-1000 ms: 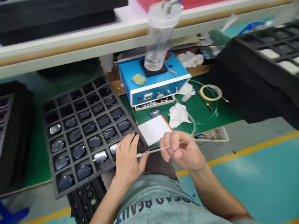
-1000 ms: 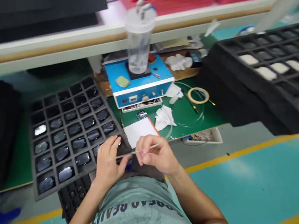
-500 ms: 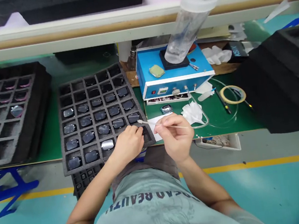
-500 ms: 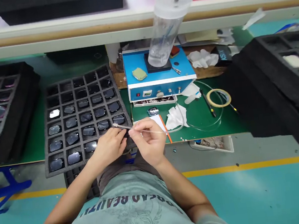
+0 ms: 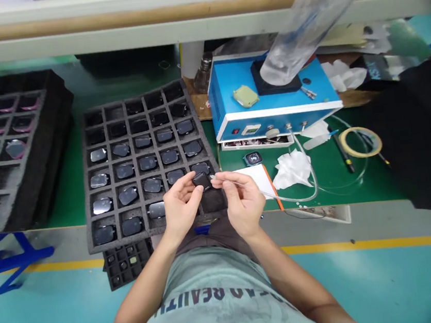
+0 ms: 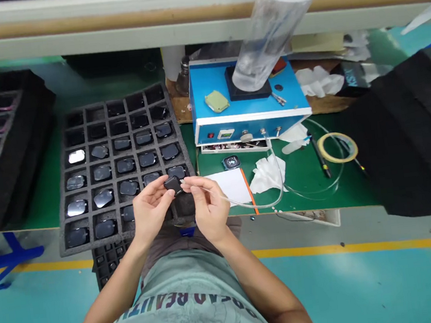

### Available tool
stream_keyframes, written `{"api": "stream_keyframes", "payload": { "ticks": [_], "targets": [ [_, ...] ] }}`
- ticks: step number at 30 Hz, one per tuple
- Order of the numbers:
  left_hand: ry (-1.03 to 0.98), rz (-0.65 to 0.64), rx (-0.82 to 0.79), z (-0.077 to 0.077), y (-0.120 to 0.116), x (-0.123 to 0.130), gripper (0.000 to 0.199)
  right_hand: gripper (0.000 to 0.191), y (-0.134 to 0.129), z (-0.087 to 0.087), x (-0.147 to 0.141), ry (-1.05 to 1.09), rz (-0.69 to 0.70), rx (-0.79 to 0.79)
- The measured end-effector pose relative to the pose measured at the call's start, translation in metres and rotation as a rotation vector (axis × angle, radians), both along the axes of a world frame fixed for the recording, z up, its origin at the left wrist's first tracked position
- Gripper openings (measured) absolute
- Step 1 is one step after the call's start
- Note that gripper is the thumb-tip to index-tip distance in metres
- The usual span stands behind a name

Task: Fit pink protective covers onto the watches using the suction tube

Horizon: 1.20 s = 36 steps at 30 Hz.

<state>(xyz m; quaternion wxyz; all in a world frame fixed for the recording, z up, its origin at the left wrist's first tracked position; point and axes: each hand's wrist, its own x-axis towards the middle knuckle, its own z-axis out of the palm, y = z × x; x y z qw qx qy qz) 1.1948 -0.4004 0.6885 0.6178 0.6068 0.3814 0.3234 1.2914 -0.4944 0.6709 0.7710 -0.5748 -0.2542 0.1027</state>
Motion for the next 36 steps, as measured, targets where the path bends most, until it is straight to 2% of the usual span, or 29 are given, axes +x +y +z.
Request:
{"api": "stream_keyframes", "payload": {
  "ticks": [6, 15, 36],
  "targets": [
    [0.016, -0.023, 0.043, 0.0029, -0.0046, -0.0011, 0.035, 0.016, -0.0020, -0.0037, -0.0005, -0.189, -0.039, -0.033],
    [-0.009, -0.040, 0.150, -0.0005, -0.0068, -0.0019, 0.030, 0.016, -0.0004, -0.0044, -0.0039, -0.110, -0.005, -0.045],
    [0.029, -0.067, 0.216, -0.0023, -0.0076, -0.0025, 0.029, 0.015, -0.0017, -0.0059, -0.0007, -0.125, -0.003, -0.085]
  ]
}}
